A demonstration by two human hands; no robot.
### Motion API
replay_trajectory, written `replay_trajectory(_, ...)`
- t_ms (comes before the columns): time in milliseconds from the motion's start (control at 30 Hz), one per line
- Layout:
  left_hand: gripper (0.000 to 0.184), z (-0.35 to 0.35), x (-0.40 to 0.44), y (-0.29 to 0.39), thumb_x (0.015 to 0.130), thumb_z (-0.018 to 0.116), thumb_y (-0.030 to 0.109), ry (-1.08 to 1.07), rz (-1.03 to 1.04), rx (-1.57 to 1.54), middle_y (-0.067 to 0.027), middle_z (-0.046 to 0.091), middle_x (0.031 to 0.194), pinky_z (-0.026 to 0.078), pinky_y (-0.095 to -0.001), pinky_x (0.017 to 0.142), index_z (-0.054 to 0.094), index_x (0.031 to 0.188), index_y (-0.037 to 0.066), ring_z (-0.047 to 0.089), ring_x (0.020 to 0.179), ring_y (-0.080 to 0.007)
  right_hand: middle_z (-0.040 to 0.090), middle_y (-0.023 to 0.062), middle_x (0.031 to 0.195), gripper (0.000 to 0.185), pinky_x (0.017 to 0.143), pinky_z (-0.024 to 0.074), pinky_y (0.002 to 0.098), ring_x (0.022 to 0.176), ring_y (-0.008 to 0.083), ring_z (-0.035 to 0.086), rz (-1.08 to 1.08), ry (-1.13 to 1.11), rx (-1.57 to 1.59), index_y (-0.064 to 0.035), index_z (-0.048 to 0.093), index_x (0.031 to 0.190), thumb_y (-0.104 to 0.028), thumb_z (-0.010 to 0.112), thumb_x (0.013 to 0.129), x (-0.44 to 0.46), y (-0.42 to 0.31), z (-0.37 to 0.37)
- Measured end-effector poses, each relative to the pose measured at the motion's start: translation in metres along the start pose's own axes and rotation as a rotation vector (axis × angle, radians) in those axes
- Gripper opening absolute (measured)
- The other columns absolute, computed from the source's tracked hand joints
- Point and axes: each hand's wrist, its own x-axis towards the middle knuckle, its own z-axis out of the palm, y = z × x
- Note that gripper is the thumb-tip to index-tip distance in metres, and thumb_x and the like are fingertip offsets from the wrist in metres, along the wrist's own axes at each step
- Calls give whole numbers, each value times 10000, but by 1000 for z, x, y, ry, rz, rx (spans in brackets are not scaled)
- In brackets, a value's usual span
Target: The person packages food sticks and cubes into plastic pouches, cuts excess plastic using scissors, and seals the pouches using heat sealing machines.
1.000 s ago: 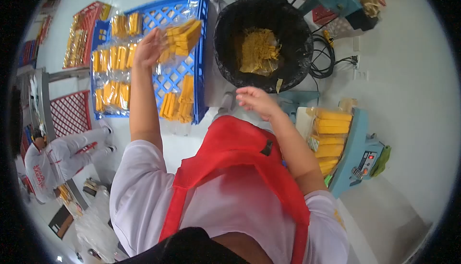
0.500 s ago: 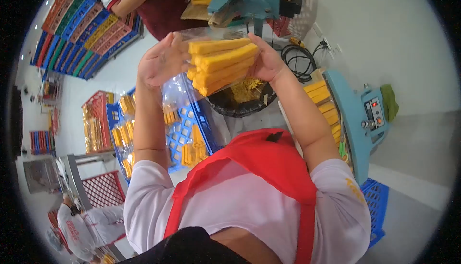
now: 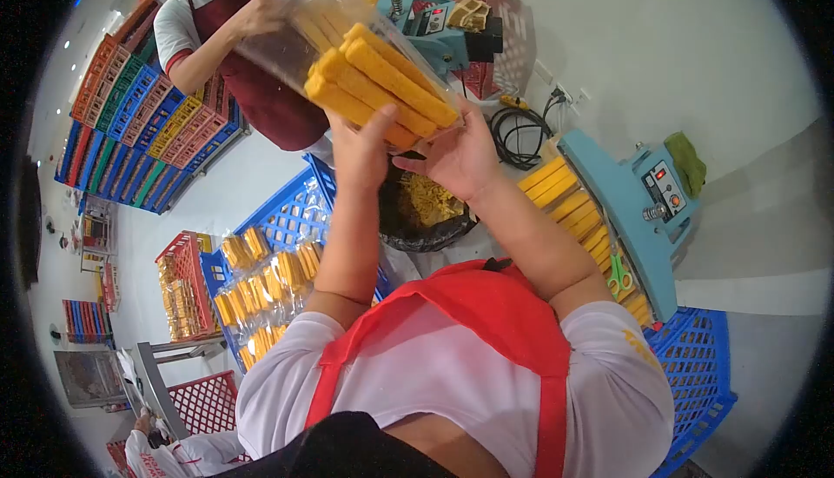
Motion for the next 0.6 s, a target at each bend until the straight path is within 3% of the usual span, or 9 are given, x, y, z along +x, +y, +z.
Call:
replay_trajectory(33, 711, -6, 7, 5, 632, 631, 18, 1, -1, 2, -103, 446, 1094, 394, -325, 858, 206, 1202, 40, 484, 1001, -199, 452, 80, 1198, 546, 850, 390, 430, 1025, 242, 490, 82, -5, -51, -136, 401, 1218, -499, 296, 824, -1, -1, -9)
replay_trajectory(100, 679, -16, 17, 13, 647, 603, 14, -260, 13, 225, -116, 433, 1111, 381, -333, 867, 244, 1223, 31, 474, 1005, -227, 462, 78, 1186, 549, 845, 384, 453, 1026, 265, 485, 158, -44, -40, -142, 402, 1216, -511, 303, 821, 2, -4, -21)
replay_trajectory(133, 788, -18, 19, 13, 632, 634, 49, -299, 48, 377, -123, 423, 1114, 380, -328, 865, 184, 1278, 24, 466, 1013, -232, 472, 77, 1175, 552, 841, 379, 477, 1028, 289, 480, 231, -79, -30, -149, 404, 1214, -522, 309, 818, 3, -4, -25)
replay_trajectory(167, 788, -18, 17, 14, 632, 634, 49, -304, 40, 382, -123, 423, 1114, 380, -328, 865, 184, 1278, 24, 466, 1013, -232, 472, 77, 1175, 552, 841, 379, 477, 1028, 289, 480, 227, -77, -20, -149, 404, 1214, -522, 309, 818, 3, -2, -27)
replay_trajectory(267, 942, -11, 12, 16, 600, 693, 119, -385, 193, 914, -140, 386, 1144, 368, -315, 871, 106, 1332, 39, 438, 1049, -227, 474, 69, 1172, 546, 797, 433, 462, 1023, 245, 498, 176, -85, 106, -175, 389, 1222, -533, 333, 814, 5, 6, -20)
replay_trajectory(400, 934, -13, 11, 12, 597, 702, 120, -402, 256, 973, -144, 376, 1154, 366, -313, 874, 126, 1327, 27, 436, 1053, -227, 468, 59, 1183, 533, 796, 436, 469, 1023, 229, 502, 97, -93, -11, -178, 382, 1225, -520, 341, 818, 6, 5, -25)
replay_trajectory(600, 894, -16, 9, 6, 618, 688, 87, -355, 85, 747, -129, 443, 1098, 364, -315, 877, 141, 1322, 21, 458, 1038, -221, 460, 57, 1194, 542, 794, 437, 482, 1020, 252, 503, 140, -27, 14, -186, 371, 1232, -532, 331, 817, 6, 7, -28)
